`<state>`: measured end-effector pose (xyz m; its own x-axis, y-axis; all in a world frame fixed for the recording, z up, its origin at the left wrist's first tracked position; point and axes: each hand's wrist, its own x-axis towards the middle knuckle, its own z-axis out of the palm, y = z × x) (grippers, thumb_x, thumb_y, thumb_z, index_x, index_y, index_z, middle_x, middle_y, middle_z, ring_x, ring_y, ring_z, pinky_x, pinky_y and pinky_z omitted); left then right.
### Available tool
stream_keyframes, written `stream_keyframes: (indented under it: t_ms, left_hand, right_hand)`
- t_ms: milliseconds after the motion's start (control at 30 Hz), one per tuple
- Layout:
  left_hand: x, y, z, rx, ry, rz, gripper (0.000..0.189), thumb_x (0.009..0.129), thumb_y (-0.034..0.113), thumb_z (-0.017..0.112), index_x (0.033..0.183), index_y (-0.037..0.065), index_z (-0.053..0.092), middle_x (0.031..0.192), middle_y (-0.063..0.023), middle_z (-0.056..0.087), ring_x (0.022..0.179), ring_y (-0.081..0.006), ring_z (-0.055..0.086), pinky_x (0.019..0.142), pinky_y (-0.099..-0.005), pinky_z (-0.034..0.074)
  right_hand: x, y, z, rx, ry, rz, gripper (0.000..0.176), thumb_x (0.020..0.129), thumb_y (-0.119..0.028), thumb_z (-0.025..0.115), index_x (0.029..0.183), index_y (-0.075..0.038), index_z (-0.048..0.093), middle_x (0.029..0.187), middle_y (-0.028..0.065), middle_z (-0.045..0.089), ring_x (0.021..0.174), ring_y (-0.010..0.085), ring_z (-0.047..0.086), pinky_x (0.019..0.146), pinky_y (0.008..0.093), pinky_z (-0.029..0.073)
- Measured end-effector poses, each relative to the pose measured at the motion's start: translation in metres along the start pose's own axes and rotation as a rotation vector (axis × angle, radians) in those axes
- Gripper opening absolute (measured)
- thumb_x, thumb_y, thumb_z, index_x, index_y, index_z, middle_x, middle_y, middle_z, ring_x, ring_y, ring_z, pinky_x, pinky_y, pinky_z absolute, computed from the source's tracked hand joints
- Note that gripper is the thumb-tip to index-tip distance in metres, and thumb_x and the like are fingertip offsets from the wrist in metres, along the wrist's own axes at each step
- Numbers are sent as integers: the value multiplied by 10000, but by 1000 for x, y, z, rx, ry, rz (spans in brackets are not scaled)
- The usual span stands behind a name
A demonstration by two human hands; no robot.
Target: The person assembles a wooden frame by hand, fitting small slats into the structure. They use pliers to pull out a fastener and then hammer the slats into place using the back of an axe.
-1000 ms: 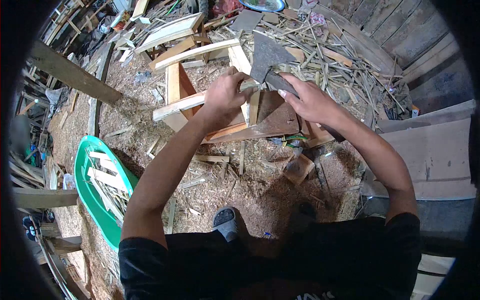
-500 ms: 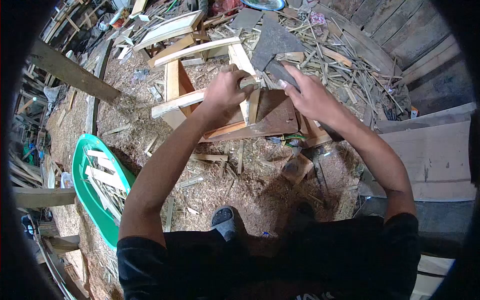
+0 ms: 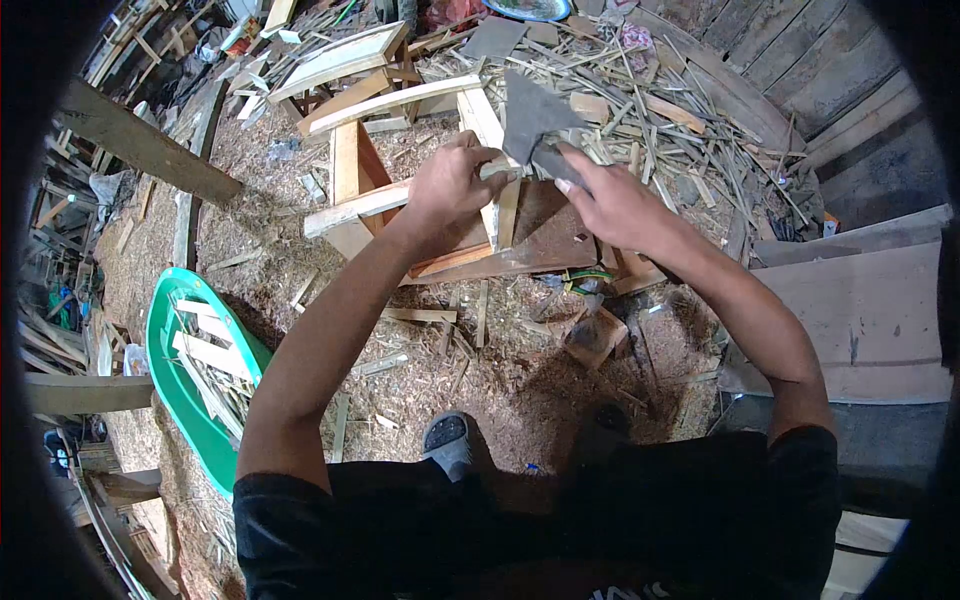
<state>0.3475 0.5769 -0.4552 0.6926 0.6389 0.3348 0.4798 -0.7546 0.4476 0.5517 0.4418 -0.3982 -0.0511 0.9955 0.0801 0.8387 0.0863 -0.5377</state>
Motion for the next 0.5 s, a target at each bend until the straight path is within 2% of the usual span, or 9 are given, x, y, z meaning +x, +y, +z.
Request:
stream_keyframes:
  t_ms: [67,167,267,367,467,500]
  left_hand:
    - [0,1,0,2,-7,11,387,786,333,756,1054,55,728,891,-173,614,773,-337,658,723,-433,525]
    - [1,-1,0,3,-14,16,371,813,337,726,1060,60,727,893,-181,604,778,-346,655,723,-444,534]
    - [0,1,-1,11,-10,14,358,822,329,715,1055,57,727,876,-184,598,779,-346,653,724,-449,538]
    - [0,6,-3,-4,-18,-1,358,817,325,720,1051,54,728,867,-187,598,782,-346,654,726,-450,537]
    - [0,8,-7,-25,-54,-41,359,814,326,723,1054,59,728,873,-191,602,788,-347,656,733,-448,536]
    - [1,9,-8,-32,-72,-54,360,813,327,723,1056,62,727,876,-192,604,791,-348,657,736,-447,535]
  right_hand:
    - [1,11,7,-15,21,-75,475,978,-213,494,1383,16,394,900,324,651,860,464,661,776,514,510]
    - [4,15,3,44,88,-90,470,974,-198,496,1379,19,397,945,324,649,902,469,651,801,520,504]
    - [2,-8,-14,147,109,-10,460,969,-182,501,1372,18,406,954,311,655,916,468,649,821,519,499]
    - [2,10,8,49,168,-119,464,983,-198,516,1375,33,428,1144,328,612,1078,399,634,932,471,476]
    - [2,8,5,11,-63,18,475,987,-194,504,1389,42,412,1148,319,617,1071,386,642,930,472,475]
    - [2,10,3,4,-43,6,478,988,-195,500,1394,40,407,1148,321,618,1067,383,644,920,471,479]
